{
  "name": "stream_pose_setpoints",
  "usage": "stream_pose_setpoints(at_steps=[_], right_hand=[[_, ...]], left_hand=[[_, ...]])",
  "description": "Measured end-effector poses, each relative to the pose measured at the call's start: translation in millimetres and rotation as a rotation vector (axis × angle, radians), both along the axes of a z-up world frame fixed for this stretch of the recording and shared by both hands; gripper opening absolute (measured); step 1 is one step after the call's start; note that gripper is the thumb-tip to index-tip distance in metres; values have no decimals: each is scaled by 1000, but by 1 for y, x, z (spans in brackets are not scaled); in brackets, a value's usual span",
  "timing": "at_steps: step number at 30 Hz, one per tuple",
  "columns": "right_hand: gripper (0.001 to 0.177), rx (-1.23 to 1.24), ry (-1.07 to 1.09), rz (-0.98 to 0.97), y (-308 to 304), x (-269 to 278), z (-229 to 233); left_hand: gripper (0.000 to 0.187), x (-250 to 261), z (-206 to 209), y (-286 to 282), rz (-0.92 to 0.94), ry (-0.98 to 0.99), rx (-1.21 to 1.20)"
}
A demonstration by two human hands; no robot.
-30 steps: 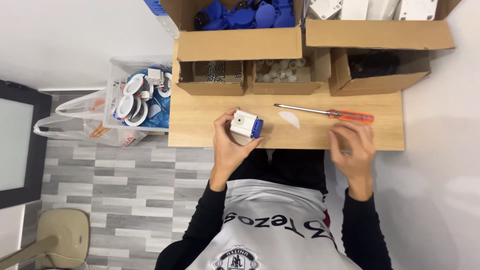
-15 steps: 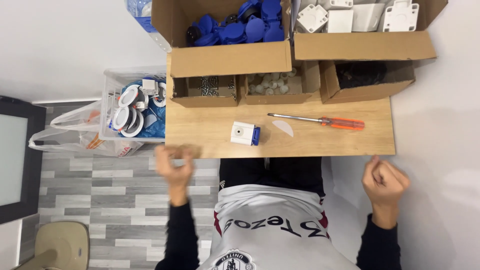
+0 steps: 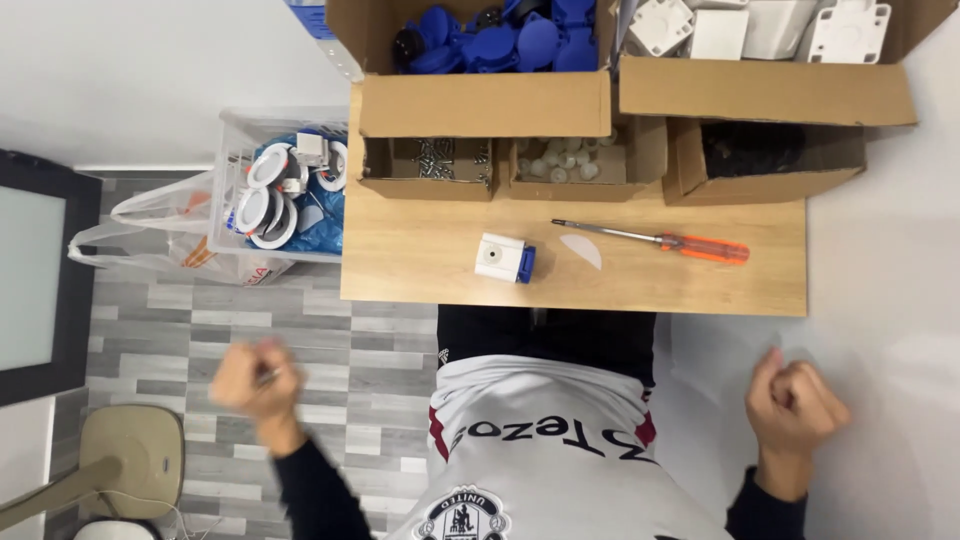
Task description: The person uses a screwdriver to tighten a screw on a blue plastic component, then picks up a white plastic component and places it on the table. They attach a white circular base to the white component and use the screwdriver to secure it with a screw.
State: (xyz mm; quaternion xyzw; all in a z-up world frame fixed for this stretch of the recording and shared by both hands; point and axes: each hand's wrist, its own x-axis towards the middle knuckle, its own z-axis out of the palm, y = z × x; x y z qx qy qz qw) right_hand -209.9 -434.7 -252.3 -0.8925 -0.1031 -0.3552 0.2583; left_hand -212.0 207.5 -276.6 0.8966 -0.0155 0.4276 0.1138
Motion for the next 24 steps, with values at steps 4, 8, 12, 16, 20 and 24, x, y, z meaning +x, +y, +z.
stream_pose_setpoints(at_steps=[4, 8, 12, 16, 20, 24], right_hand=[[63, 63, -13, 15, 22, 32, -18], [35, 143, -43, 183, 60, 60, -20], [20, 201, -38, 347, 94, 90, -29], [14, 159, -4, 394, 120, 100, -18], [27, 143, 57, 503, 137, 112, 2], [58, 128, 148, 606, 152, 122, 23]], left_hand=[[18, 75, 41, -109, -343, 104, -196], [21, 117, 63, -180, -708, 234, -390], [35, 133, 61, -207, -855, 339, -465], [30, 127, 54, -218, -864, 387, -547], [30, 123, 49, -230, -817, 384, -643], [29, 116, 40, -248, -814, 417, -746]])
